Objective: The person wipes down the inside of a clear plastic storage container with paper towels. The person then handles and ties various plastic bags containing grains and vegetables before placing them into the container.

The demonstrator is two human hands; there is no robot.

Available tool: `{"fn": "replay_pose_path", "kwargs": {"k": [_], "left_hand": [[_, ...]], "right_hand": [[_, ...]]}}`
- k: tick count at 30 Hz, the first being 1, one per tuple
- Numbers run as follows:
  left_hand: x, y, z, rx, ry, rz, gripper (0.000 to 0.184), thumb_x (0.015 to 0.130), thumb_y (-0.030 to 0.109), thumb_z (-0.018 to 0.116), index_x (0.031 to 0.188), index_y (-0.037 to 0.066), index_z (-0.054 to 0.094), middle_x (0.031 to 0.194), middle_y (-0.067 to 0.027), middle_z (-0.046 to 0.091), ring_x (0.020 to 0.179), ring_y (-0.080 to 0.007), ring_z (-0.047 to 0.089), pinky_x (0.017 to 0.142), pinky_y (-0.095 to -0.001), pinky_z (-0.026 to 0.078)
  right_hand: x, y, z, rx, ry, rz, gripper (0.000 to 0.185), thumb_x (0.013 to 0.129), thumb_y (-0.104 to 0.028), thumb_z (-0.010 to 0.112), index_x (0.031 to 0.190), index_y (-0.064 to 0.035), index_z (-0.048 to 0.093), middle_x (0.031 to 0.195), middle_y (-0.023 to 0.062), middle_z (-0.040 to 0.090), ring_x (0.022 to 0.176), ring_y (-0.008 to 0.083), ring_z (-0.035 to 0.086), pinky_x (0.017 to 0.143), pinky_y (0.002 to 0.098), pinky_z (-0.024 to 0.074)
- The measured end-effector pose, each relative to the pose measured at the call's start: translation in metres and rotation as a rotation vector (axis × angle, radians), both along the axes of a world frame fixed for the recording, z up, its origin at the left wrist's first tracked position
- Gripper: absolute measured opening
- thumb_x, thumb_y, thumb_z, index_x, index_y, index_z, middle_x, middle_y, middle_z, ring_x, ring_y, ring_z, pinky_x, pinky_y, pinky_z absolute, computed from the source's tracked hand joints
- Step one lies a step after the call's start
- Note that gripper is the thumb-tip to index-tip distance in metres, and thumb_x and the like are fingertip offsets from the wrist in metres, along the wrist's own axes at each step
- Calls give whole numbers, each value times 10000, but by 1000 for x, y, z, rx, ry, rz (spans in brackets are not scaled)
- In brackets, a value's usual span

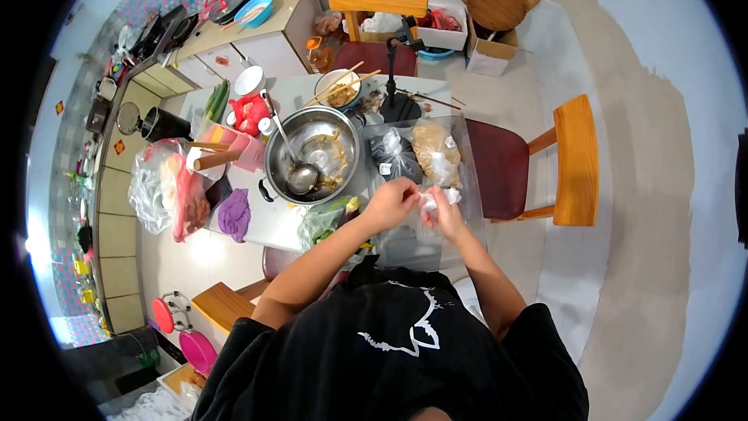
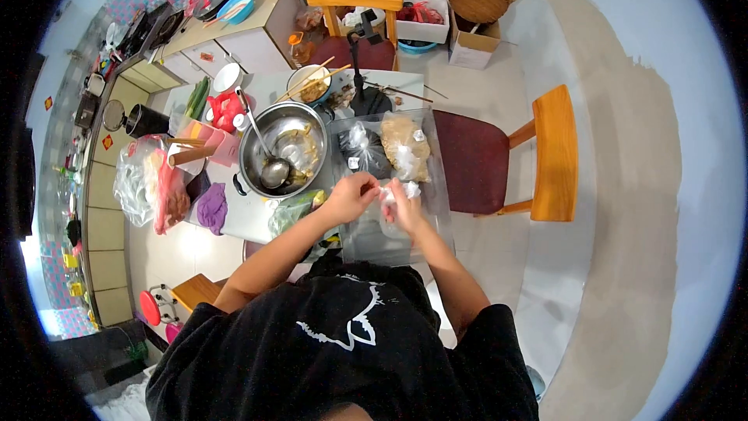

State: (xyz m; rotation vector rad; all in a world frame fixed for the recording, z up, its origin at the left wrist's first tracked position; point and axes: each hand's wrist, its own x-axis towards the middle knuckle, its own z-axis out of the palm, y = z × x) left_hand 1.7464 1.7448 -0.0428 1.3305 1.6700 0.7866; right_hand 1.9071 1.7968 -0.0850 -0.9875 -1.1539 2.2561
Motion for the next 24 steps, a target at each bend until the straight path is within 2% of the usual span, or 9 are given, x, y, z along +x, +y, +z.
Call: {"fn": "replay_pose_path", "kwargs": {"k": [2, 6, 12, 14, 15, 17, 21, 23, 24], "left_hand": [[3, -5, -6, 269, 239, -21, 104, 736, 61, 601, 828, 21, 574, 862, -122, 564, 822, -243, 565, 661, -341, 433], [8, -25, 11, 431, 217, -114, 155, 704, 24, 575, 857, 48, 573, 992, -149, 518, 967, -331, 492, 795, -385, 407], [8, -30, 8, 546, -14, -192, 246, 729, 24, 554, 974, 22, 546, 1115, -147, 490, 1049, -286, 477, 903, -358, 369], [13, -21, 1, 303, -566, -50, 249, 837, 47, 484, 1083, 15, 515, 1127, -108, 506, 1058, -203, 478, 892, -322, 379], [12, -18, -3, 307, -568, -53, 249, 837, 47, 484, 1083, 15, 515, 1127, -108, 506, 1058, -203, 478, 892, -322, 379], [9, -14, -9, 201, -365, -102, 205, 908, 106, 421, 1079, 54, 522, 936, -96, 565, 845, -133, 540, 759, -291, 433], [12, -10, -10, 273, -349, -41, 224, 923, 164, 425, 1084, 39, 517, 761, -56, 562, 722, -138, 530, 685, -291, 444], [7, -10, -12, -131, -420, -72, 190, 914, 166, 443, 1040, 48, 523, 697, -45, 533, 655, -133, 515, 621, -298, 440], [5, -12, -12, -128, -419, -63, 190, 914, 166, 443, 1040, 48, 523, 697, -45, 533, 655, -133, 515, 621, -298, 440]], "right_hand": [[1, 8, 4, -53, 22, -8, 358, 916, -423, 414, 931, -77, 506, 773, 21, 534, 567, 108, 492, 500, 223, 371], [10, 23, 14, -103, 139, 63, 157, 853, -189, 578, 812, -47, 526, 668, 4, 543, 630, 163, 584, 514, 274, 440], [10, 13, 60, 656, -251, 462, 79, 722, 14, 607, 688, -29, 549, 667, 45, 573, 680, 179, 567, 615, 302, 445], [4, 9, 67, 1186, -187, 372, 102, 651, 27, 607, 685, -19, 522, 656, 81, 535, 680, 253, 552, 613, 309, 439], [3, 12, 75, 1414, -238, 355, 123, 633, -13, 609, 690, -29, 501, 691, 98, 510, 684, 306, 531, 609, 328, 438], [0, 11, 75, 1529, -217, 199, 115, 656, -41, 605, 704, -41, 501, 710, 91, 512, 682, 292, 530, 595, 339, 438], [1, 2, 51, 1633, -376, -156, 115, 688, -71, 594, 723, -69, 484, 733, 68, 496, 713, 254, 526, 549, 357, 440], [6, 0, 38, 1659, -439, -71, 116, 694, -91, 594, 719, -71, 483, 728, 66, 494, 712, 249, 530, 539, 360, 446], [7, -1, 32, 1680, -507, 12, 121, 699, -110, 595, 715, -72, 481, 723, 65, 491, 712, 245, 533, 529, 363, 451]]}}
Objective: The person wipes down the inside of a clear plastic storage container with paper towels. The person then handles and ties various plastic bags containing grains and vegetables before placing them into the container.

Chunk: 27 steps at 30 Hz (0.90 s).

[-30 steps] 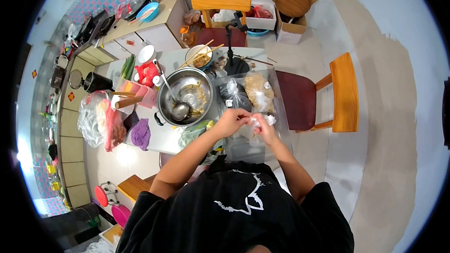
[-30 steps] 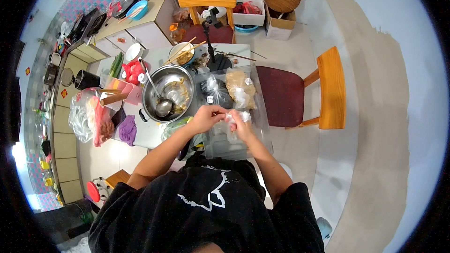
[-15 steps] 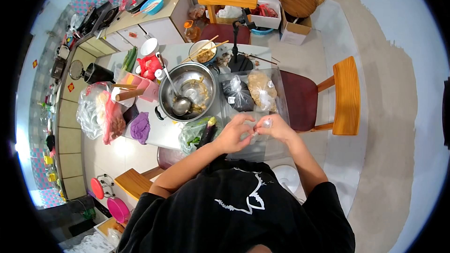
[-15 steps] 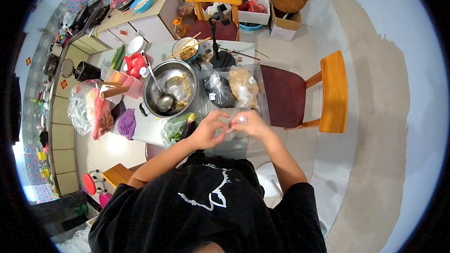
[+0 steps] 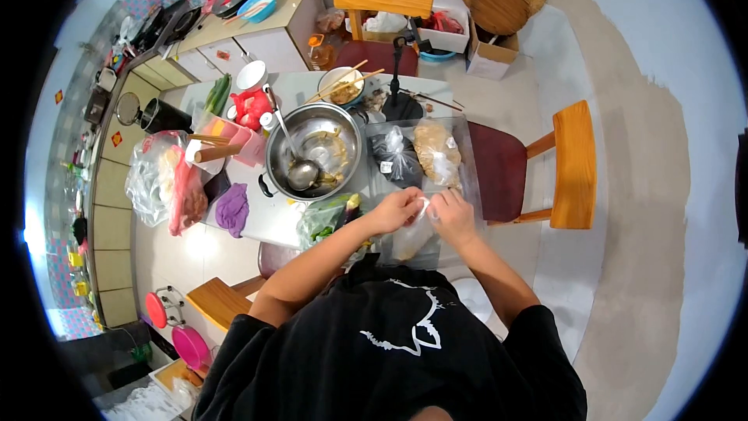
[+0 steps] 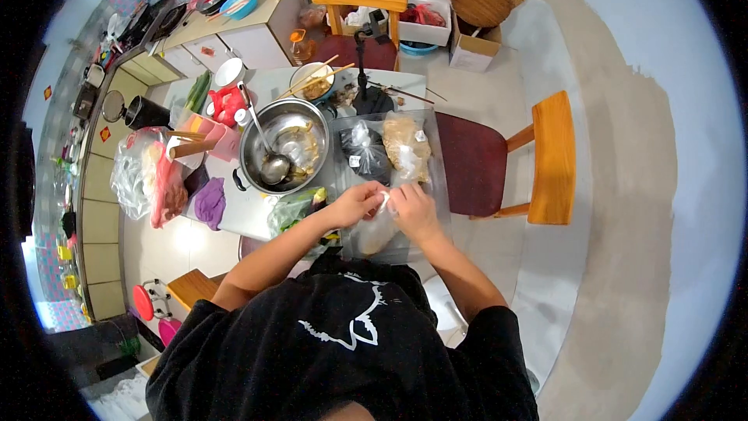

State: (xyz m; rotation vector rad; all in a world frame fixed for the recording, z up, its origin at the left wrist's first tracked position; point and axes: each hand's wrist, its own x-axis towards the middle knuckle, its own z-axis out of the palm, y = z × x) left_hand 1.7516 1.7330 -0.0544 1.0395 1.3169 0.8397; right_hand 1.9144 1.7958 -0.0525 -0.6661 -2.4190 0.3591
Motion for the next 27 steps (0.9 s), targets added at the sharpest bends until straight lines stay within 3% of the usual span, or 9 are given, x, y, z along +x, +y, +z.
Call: {"fn": "replay_pose_path", "kwargs": {"k": [3, 6, 10, 14, 15, 19, 21, 25, 27], "left_hand": [[-1, -7, 0, -45, 226, -82, 152, 916, 176, 450, 974, 72, 543, 709, -30, 551, 666, -176, 556, 601, -335, 467], [-2, -15, 2, 528, 1000, -160, 80, 787, 153, 548, 849, 115, 579, 818, -54, 520, 740, -269, 558, 584, -357, 474], [-38, -17, -14, 553, 1326, -232, 68, 753, 184, 554, 769, 143, 606, 839, -75, 471, 871, -246, 465, 693, -359, 383], [-46, -30, -32, 551, 1356, -270, 81, 729, 199, 556, 756, 140, 603, 827, -76, 469, 869, -248, 454, 764, -377, 343], [-46, -33, -25, 553, 1353, -274, 81, 729, 199, 556, 756, 140, 603, 827, -76, 469, 869, -248, 454, 764, -377, 343], [-56, -48, 30, 690, 1359, -196, 74, 727, 183, 540, 736, 136, 597, 831, -77, 457, 893, -258, 446, 842, -425, 327], [-64, -54, 31, 587, 1351, -221, 78, 735, 185, 538, 719, 136, 597, 847, -85, 452, 918, -268, 441, 882, -450, 312], [-65, -51, 14, 592, 1305, -221, 94, 739, 214, 563, 702, 133, 595, 830, -82, 449, 927, -264, 437, 882, -455, 304], [-63, -50, 14, 552, 1294, -190, 82, 731, 188, 574, 698, 114, 586, 839, -88, 455, 913, -264, 444, 862, -433, 325]], "right_hand": [[4, -4, -16, -35, -185, -34, 114, 706, -141, 590, 728, -82, 495, 727, 64, 496, 719, 243, 536, 538, 354, 461], [16, 8, -11, -30, -290, 128, 86, 742, -163, 575, 726, -95, 526, 716, 60, 493, 717, 243, 543, 553, 349, 465], [47, 10, -31, -104, -357, 101, 165, 807, -217, 539, 705, -89, 555, 713, 79, 537, 703, 260, 563, 577, 380, 461], [59, 3, -32, -424, -531, 42, 340, 870, -344, 475, 713, -62, 582, 714, 154, 585, 681, 325, 568, 595, 438, 431], [60, 0, -22, -568, -542, 14, 376, 877, -375, 462, 720, -56, 586, 718, 178, 590, 680, 347, 565, 599, 449, 421], [66, 1, 17, -593, -371, 70, 392, 877, -396, 468, 722, -57, 592, 678, 184, 570, 623, 363, 527, 571, 432, 405], [71, 8, 24, -862, -458, 37, 410, 882, -389, 470, 695, -41, 581, 636, 177, 554, 560, 352, 476, 542, 401, 393], [74, 10, -4, -928, -472, 11, 435, 884, -397, 472, 680, -26, 571, 577, 156, 532, 520, 305, 454, 524, 376, 382], [67, 13, -7, -1001, -321, -30, 431, 899, -360, 467, 659, -15, 564, 657, 131, 576, 516, 232, 486, 533, 351, 401]]}}
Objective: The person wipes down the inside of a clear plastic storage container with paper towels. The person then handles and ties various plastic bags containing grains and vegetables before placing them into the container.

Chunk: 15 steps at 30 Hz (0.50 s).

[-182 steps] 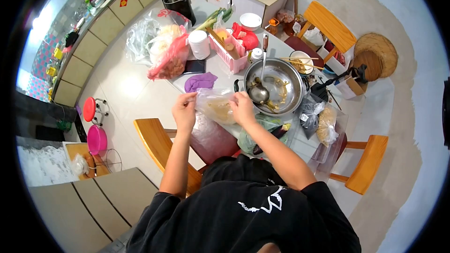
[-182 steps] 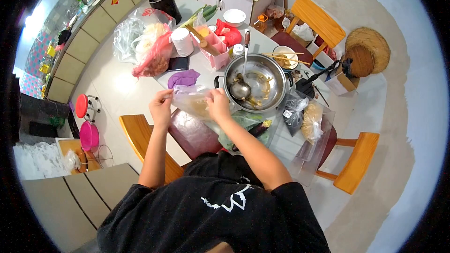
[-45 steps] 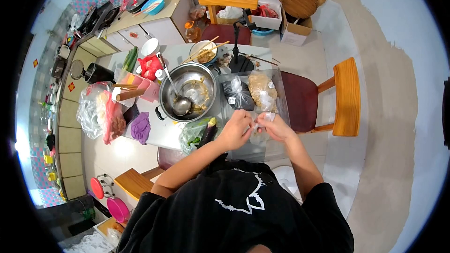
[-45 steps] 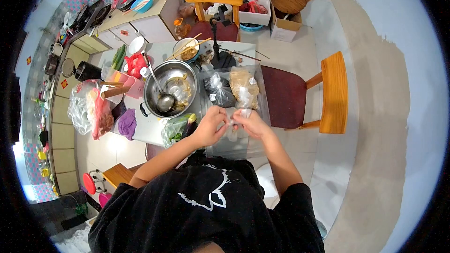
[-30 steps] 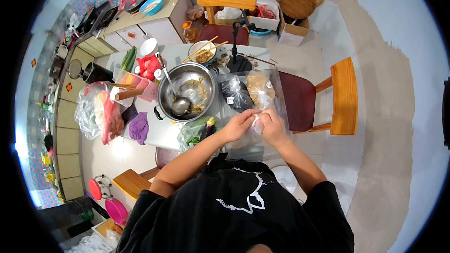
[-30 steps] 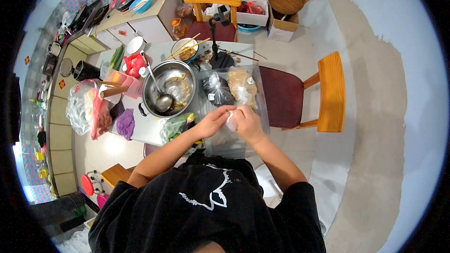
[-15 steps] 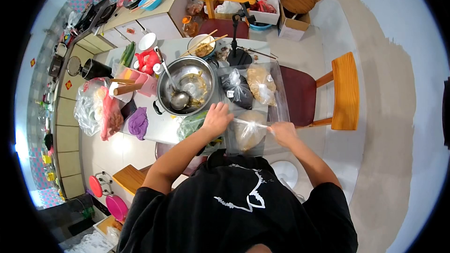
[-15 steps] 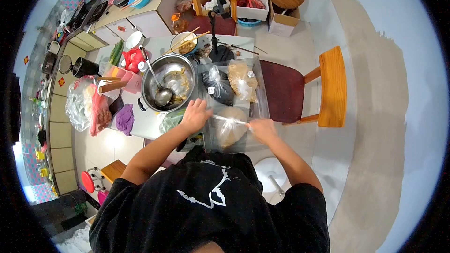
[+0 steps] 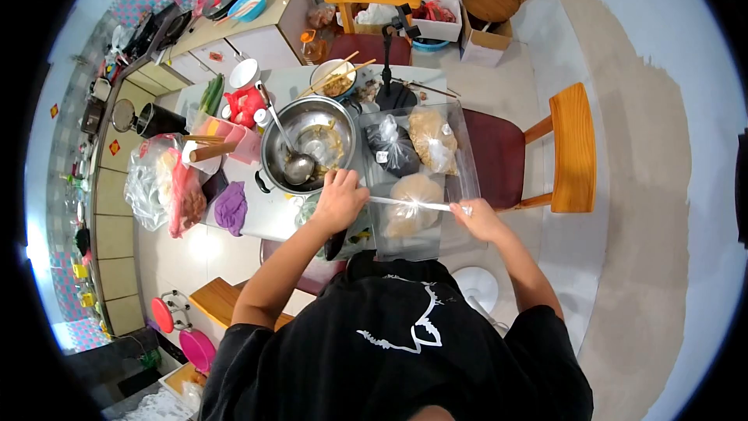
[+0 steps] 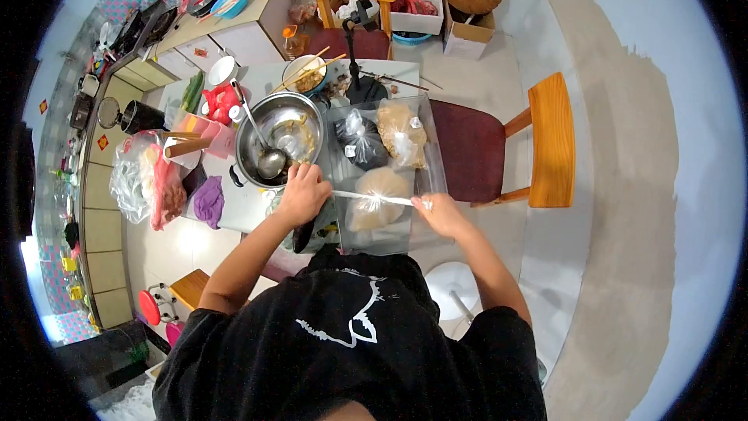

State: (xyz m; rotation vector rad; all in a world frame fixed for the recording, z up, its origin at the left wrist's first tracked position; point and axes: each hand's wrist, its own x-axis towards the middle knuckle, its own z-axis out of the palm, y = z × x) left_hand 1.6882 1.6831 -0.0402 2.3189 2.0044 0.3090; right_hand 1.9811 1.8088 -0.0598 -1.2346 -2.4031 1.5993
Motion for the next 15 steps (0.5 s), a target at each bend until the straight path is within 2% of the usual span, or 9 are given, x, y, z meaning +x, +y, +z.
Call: {"fn": "replay_pose_path", "kwargs": {"k": [1, 2, 3, 4, 6, 7, 11, 13, 15], "left_hand": [[3, 1, 2, -20, -23, 40, 73, 722, 163, 586, 694, 96, 578, 849, -93, 460, 899, -265, 450, 843, -411, 346], [7, 2, 5, -18, -21, 44, 73, 722, 163, 586, 694, 96, 578, 849, -93, 460, 899, -265, 450, 843, -411, 346], [11, 3, 8, 28, -200, 23, 69, 710, 134, 592, 696, 72, 565, 861, -102, 466, 890, -273, 455, 817, -391, 366], [16, 4, 13, 75, -377, 3, 75, 698, 106, 598, 699, 48, 551, 874, -111, 473, 881, -282, 460, 791, -370, 387], [29, 7, 22, -5, -623, 18, 92, 722, 60, 587, 751, -15, 543, 922, -143, 488, 830, -283, 507, 713, -352, 424], [35, 8, 25, -66, -722, 32, 96, 733, 64, 579, 770, -21, 556, 932, -152, 494, 813, -282, 521, 698, -347, 432], [59, 16, 25, -124, -804, -10, 138, 763, 103, 561, 831, -13, 590, 954, -161, 508, 717, -270, 552, 615, -344, 452], [71, 21, 25, -126, -810, -54, 168, 774, 148, 569, 875, 15, 584, 974, -157, 503, 704, -275, 567, 623, -355, 460], [81, 23, 25, -104, -720, -106, 181, 780, 168, 570, 895, 29, 577, 991, -155, 499, 703, -280, 574, 631, -358, 465]], "right_hand": [[-5, 1, 4, 2, 1, 1, 431, 899, -360, 467, 659, -15, 564, 657, 131, 576, 516, 232, 486, 533, 351, 401], [-12, 2, 8, -12, 222, -47, 403, 907, -336, 460, 694, -14, 576, 726, 111, 593, 533, 193, 496, 542, 320, 416], [-22, 1, 15, -29, 446, -91, 378, 916, -313, 453, 729, -13, 589, 796, 90, 609, 549, 154, 506, 550, 289, 431], [-32, -4, 19, -31, 452, -83, 378, 916, -313, 453, 729, -13, 589, 796, 90, 609, 549, 154, 506, 550, 289, 431], [-48, -15, 23, -698, 528, -302, 290, 917, -248, 468, 847, 4, 592, 902, 75, 596, 603, 120, 527, 576, 229, 446], [-52, -17, 18, -697, 528, -283, 290, 917, -248, 468, 847, 4, 592, 902, 75, 596, 603, 120, 527, 576, 229, 446], [-64, -27, -16, -482, 517, -135, 211, 837, -138, 563, 970, 25, 579, 806, 55, 599, 649, 120, 562, 570, 234, 450], [-70, -36, -6, 4, 240, 34, 231, 768, -126, 603, 956, 10, 598, 792, 101, 633, 721, 130, 582, 603, 282, 459], [-75, -43, -29, 134, 404, -52, 208, 713, -122, 625, 883, -5, 605, 733, 99, 626, 717, 110, 566, 615, 305, 453]]}}
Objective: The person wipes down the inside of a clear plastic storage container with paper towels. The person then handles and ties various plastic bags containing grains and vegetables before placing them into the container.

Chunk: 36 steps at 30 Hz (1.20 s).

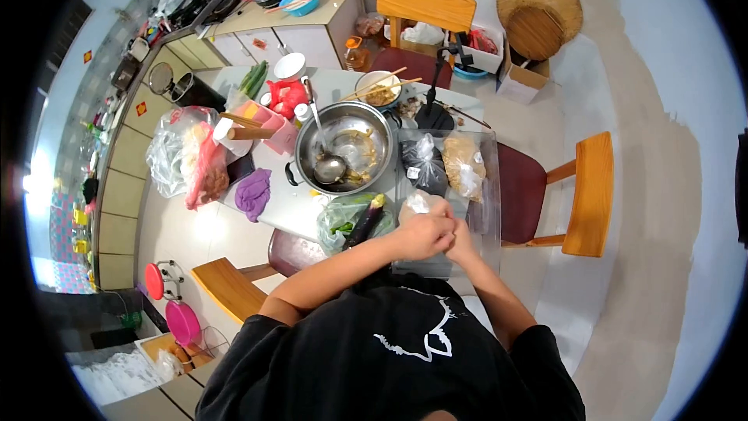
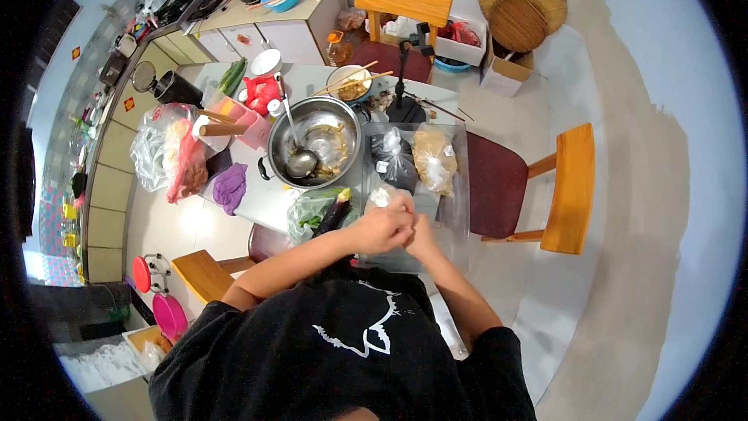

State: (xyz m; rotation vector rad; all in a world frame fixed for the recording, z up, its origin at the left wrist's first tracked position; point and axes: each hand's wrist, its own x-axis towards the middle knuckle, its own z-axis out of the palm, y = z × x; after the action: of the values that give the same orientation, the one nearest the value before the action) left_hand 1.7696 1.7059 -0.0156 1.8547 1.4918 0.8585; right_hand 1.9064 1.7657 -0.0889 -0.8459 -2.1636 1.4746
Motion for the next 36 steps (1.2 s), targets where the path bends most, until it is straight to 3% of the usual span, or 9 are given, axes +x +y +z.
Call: {"fn": "replay_pose_path", "kwargs": {"k": [9, 14, 16, 17, 20, 24, 26, 29, 36], "left_hand": [[-36, -12, -11, -349, -168, 55, 417, 780, 183, 573, 1137, 44, 407, 929, -179, 549, 763, -337, 590, 659, -393, 473], [-13, -25, -37, -14, 101, 191, 317, 790, 136, 557, 1066, 12, 461, 746, -165, 599, 721, -401, 572, 668, -419, 478], [-8, -22, -25, -104, 33, 379, 186, 803, 110, 554, 946, -4, 522, 692, -135, 607, 618, -337, 595, 591, -385, 488], [-8, -22, -19, -478, -279, 425, 125, 817, 105, 554, 858, -12, 560, 632, -100, 603, 517, -226, 592, 505, -337, 472], [-13, -29, -42, -654, -550, 452, 130, 792, 107, 577, 835, -15, 577, 589, -151, 591, 522, -200, 612, 504, -342, 482], [-22, -30, -38, -636, -392, 373, 121, 801, 97, 574, 861, -7, 589, 686, -101, 609, 537, -190, 581, 520, -314, 465], [-21, -31, -45, -307, 130, 339, 125, 776, 81, 586, 877, 8, 597, 789, -120, 610, 660, -254, 587, 603, -332, 466], [-16, -25, -38, -7, -83, 332, 151, 767, 63, 577, 910, 27, 608, 872, -136, 596, 771, -302, 570, 669, -349, 454], [-6, -12, -65, -87, -247, 329, 134, 800, 44, 546, 916, 2, 598, 721, -127, 586, 619, -218, 578, 596, -341, 457]], "right_hand": [[-8, 5, 25, -295, -101, 26, 135, 850, -133, 574, 881, -25, 650, 749, 48, 615, 538, 99, 510, 466, 245, 401], [-5, 4, 15, -515, 38, -159, 216, 857, -141, 578, 977, 33, 625, 801, 109, 640, 628, 123, 587, 491, 224, 436], [-4, -2, 9, -685, 90, -248, 171, 812, -80, 621, 952, 19, 631, 800, 105, 641, 655, 142, 606, 500, 232, 434], [-3, -1, 8, -685, 88, -247, 171, 812, -80, 621, 952, 19, 631, 800, 105, 641, 655, 142, 606, 500, 232, 434], [-4, 1, 10, -902, 124, -312, 96, 742, -25, 668, 823, 5, 625, 766, 85, 632, 628, 148, 586, 513, 239, 427], [-8, 2, 12, -412, -171, -225, 116, 666, -18, 686, 675, -42, 573, 708, 67, 610, 582, 155, 561, 521, 278, 419], [-11, -3, 15, -162, -261, -177, 116, 644, -26, 684, 657, -52, 572, 675, 77, 601, 570, 172, 566, 528, 310, 431], [-10, -12, 29, 179, -189, -149, 106, 628, -1, 633, 669, -48, 548, 665, 114, 548, 609, 260, 546, 547, 354, 420], [-15, -4, 13, 507, 91, -99, 110, 666, 16, 580, 677, -32, 482, 689, 130, 496, 673, 325, 503, 573, 385, 404]]}}
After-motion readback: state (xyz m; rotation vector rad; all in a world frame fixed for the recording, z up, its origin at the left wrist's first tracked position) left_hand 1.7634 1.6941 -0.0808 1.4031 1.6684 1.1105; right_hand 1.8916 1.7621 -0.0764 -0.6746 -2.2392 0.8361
